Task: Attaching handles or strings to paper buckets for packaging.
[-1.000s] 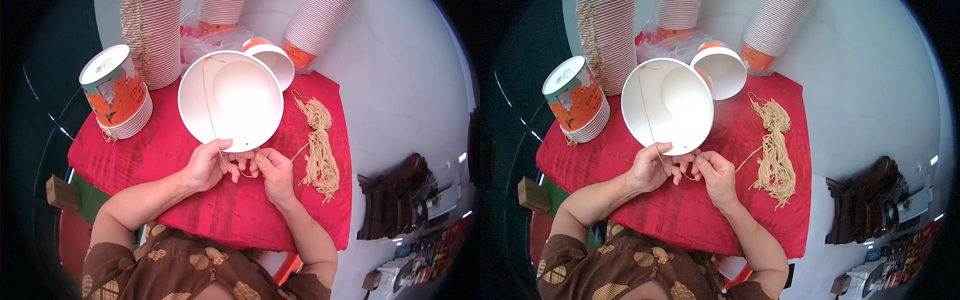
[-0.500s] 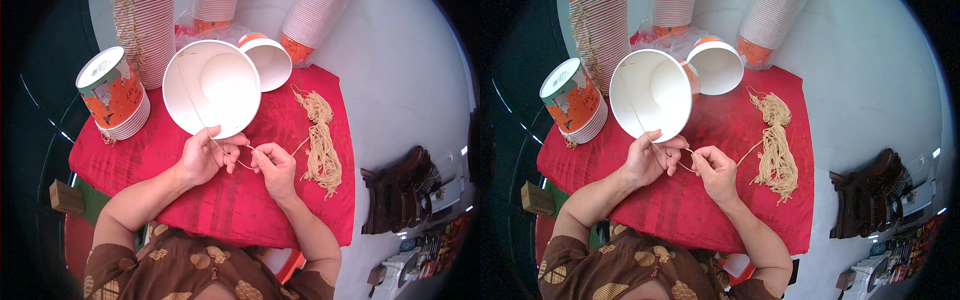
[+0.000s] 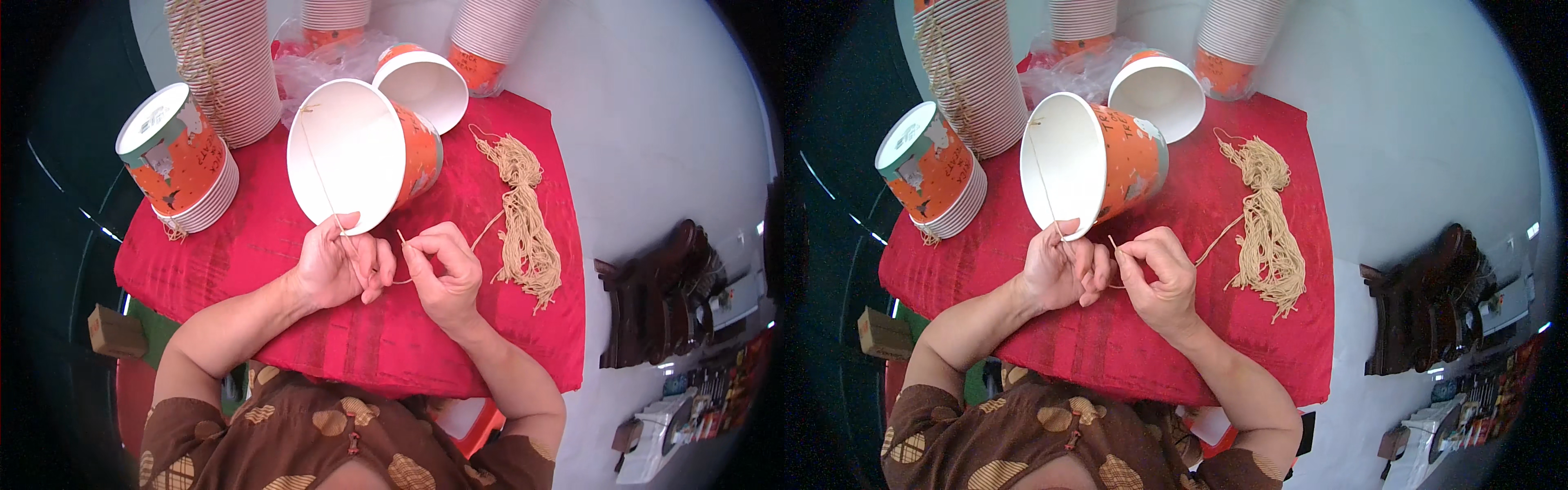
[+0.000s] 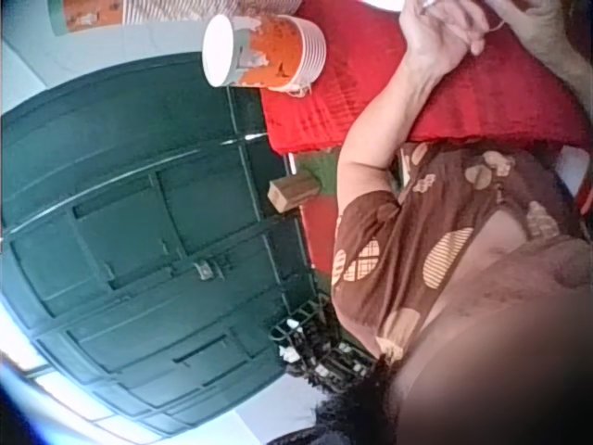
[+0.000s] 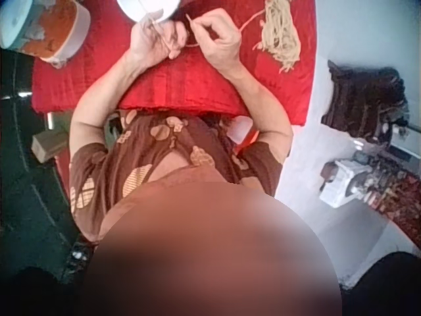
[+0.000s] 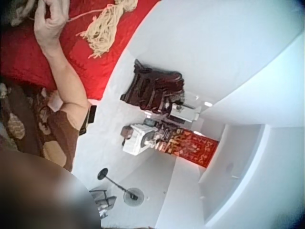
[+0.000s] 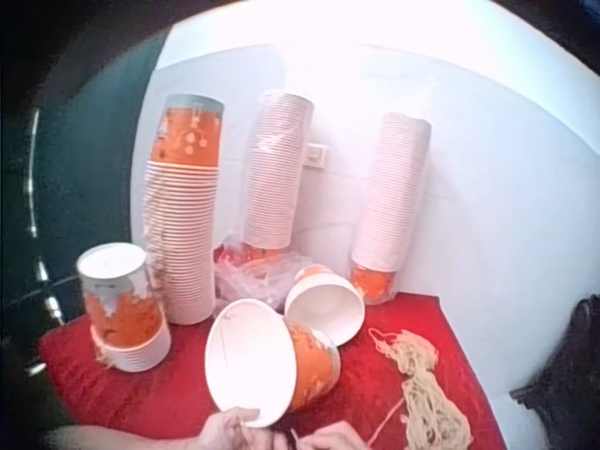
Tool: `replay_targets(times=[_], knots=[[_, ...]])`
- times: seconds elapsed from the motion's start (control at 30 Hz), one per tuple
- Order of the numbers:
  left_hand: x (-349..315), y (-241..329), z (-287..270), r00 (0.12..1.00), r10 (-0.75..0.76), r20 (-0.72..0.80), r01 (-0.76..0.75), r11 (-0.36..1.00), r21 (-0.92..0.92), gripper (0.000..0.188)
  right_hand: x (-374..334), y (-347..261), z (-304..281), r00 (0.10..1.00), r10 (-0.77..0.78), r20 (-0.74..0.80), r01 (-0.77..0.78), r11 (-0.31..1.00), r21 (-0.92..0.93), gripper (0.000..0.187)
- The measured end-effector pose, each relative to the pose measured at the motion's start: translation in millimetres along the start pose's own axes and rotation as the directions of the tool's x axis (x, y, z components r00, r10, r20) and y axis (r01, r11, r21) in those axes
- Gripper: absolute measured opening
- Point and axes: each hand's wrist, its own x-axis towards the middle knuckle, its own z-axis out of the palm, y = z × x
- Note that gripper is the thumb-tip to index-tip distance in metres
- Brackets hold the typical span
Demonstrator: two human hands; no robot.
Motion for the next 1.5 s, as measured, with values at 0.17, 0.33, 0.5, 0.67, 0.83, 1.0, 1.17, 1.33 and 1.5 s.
replay_targets(times=[0.17, 0.33, 0.5, 0.67, 0.83, 1.0, 1.17, 1.33, 1.5], knots=[[1.0, -2.8, 2.9, 0.999, -0.038, 0.018, 0.039, 0.999, -0.025, 0.073, -1.1, 0.3, -1.2, 0.999, -0.031, -0.010, 0.031, 0.999, 0.010, 0.009], [-1.0, -3.3, 4.0, 0.998, -0.053, 0.035, 0.055, 0.998, -0.038, 0.073, 0.1, -1.2, 0.2, 0.998, -0.059, 0.003, 0.059, 0.998, -0.008, 0.010], [-0.3, -5.5, 1.7, 0.996, -0.067, 0.056, 0.068, 0.997, -0.020, 0.074, 0.0, -1.0, 0.2, 0.999, -0.049, 0.011, 0.049, 0.999, 0.002, 0.009], [0.0, -5.9, 2.2, 0.996, -0.064, 0.061, 0.065, 0.998, -0.008, 0.073, 0.8, -0.6, 0.3, 0.998, -0.065, 0.000, 0.065, 0.998, -0.007, 0.013], [0.2, -5.9, 2.8, 0.996, -0.067, 0.051, 0.067, 0.998, 0.001, 0.073, -0.1, 0.4, -1.5, 0.999, -0.037, 0.019, 0.037, 0.999, -0.006, 0.008], [-0.1, -5.1, 3.5, 0.995, -0.062, 0.076, 0.063, 0.998, -0.010, 0.074, -0.1, 0.7, -1.2, 0.999, -0.026, 0.023, 0.026, 1.000, -0.007, 0.008], [0.1, -5.6, 2.7, 0.994, -0.069, 0.080, 0.070, 0.997, -0.012, 0.074, -0.8, 0.8, -1.1, 1.000, -0.022, 0.019, 0.022, 1.000, -0.006, 0.008], [0.7, -5.5, 2.7, 0.993, -0.067, 0.093, 0.068, 0.998, -0.004, 0.074, 0.0, 1.0, -1.5, 0.999, -0.028, 0.019, 0.028, 1.000, 0.000, 0.008], [1.0, -5.6, 2.7, 0.994, -0.062, 0.092, 0.062, 0.998, 0.003, 0.074, 0.6, 2.0, -1.3, 0.999, -0.034, 0.020, 0.034, 0.999, 0.002, 0.007]])
